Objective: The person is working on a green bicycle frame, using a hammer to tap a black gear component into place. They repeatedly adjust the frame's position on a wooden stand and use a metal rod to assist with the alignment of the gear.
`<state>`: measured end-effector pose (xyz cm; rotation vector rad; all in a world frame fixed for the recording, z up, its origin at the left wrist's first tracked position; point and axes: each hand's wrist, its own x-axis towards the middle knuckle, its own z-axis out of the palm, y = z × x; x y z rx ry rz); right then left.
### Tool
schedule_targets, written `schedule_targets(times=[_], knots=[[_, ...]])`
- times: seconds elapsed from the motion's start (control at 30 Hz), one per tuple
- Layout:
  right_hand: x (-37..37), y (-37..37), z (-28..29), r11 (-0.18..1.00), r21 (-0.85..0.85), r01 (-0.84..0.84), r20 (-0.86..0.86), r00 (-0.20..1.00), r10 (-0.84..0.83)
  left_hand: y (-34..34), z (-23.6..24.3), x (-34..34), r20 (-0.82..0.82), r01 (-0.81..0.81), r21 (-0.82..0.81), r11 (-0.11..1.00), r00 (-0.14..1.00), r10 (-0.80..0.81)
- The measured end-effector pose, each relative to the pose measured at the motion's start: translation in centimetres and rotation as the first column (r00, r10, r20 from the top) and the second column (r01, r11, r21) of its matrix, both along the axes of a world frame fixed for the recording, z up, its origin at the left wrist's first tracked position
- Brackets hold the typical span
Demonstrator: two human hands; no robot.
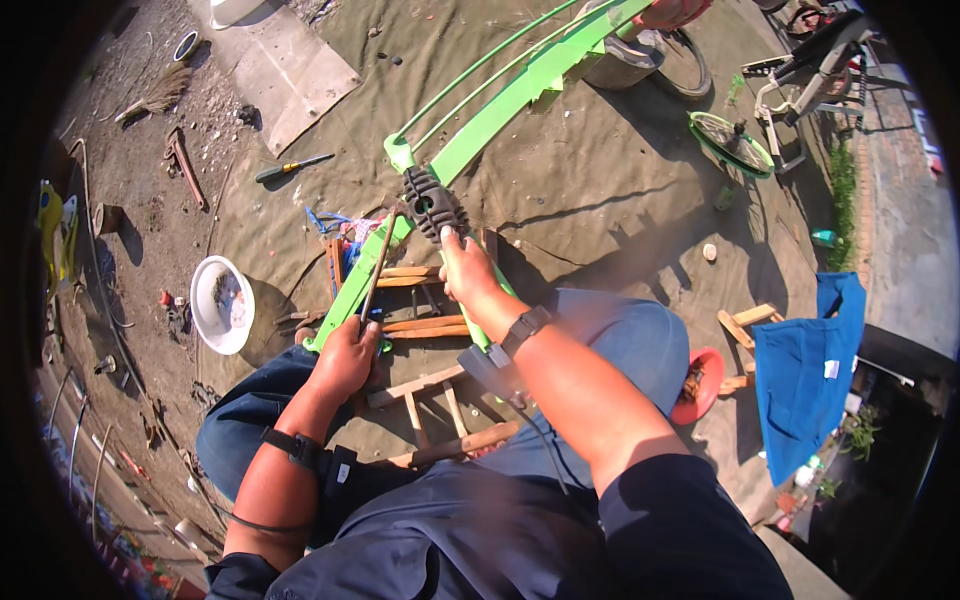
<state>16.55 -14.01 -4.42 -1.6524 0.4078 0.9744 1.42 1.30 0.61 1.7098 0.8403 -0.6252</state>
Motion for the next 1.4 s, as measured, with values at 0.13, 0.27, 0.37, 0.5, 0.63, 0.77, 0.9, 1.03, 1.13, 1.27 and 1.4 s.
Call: schedule_targets(times=[0.13, 0.27, 0.37, 0.5, 0.63, 0.77, 0.9, 1.03, 1.13, 1.27, 1.4], knots=[[0.2, -0.6, -0.7, 0.999, 0.029, 0.020, -0.064, 0.998, -0.018, -0.2, 0.4, 0.3, -0.070, -0.131, -0.218, 0.967, 0.990, 0.119], [0.3, -0.4, 0.0, 1.000, 0.002, -0.004, -0.152, 0.988, 0.005, 0.0, -0.1, 0.1, -0.101, -0.216, -0.345, 0.914, 0.976, 0.192], [0.7, 0.3, 1.2, 1.000, -0.013, 0.001, -0.230, 0.973, -0.004, 0.3, -0.9, -0.4, -0.087, -0.175, -0.307, 0.935, 0.984, 0.156], [0.9, 0.0, 0.7, 1.000, 0.002, -0.011, -0.179, 0.984, 0.012, 0.2, -0.4, -0.1, -0.063, -0.065, -0.155, 0.986, 0.996, 0.055], [-0.5, -1.6, -4.7, 0.999, 0.006, -0.037, 0.139, 0.990, 0.036, -0.4, -0.4, -0.4, 0.028, 0.059, 0.021, 0.998, 0.998, -0.060], [0.0, -2.0, -5.4, 0.991, 0.135, 0.006, 0.056, 0.998, -0.014, -0.6, -0.9, -0.6, 0.008, -0.011, -0.044, 0.999, 1.000, 0.011], [0.5, -2.2, -6.4, 0.995, 0.088, -0.037, 0.093, 0.995, 0.029, -0.6, -0.8, -0.3, 0.060, 0.007, -0.008, 1.000, 0.998, -0.006], [-0.3, -0.9, -5.0, 0.929, -0.336, -0.155, 0.305, 0.915, 0.263, -0.5, -0.8, -0.3, 0.020, -0.006, 0.005, 1.000, 1.000, 0.006], [-1.0, -0.2, -3.2, 0.844, -0.525, -0.113, 0.429, 0.821, 0.377, -0.8, -0.5, -0.2, 0.042, 0.029, 0.049, 0.998, 0.999, -0.031], [-1.9, -0.3, -4.6, 0.850, -0.526, 0.000, 0.539, 0.773, 0.334, -0.7, -1.8, -1.1, 0.109, 0.082, 0.165, 0.983, 0.989, -0.101], [-0.2, -0.7, -2.3, 0.993, -0.116, -0.026, 0.058, 0.998, 0.033, -0.9, -1.7, -1.0, 0.033, 0.018, 0.043, 0.999, 0.999, -0.019]])
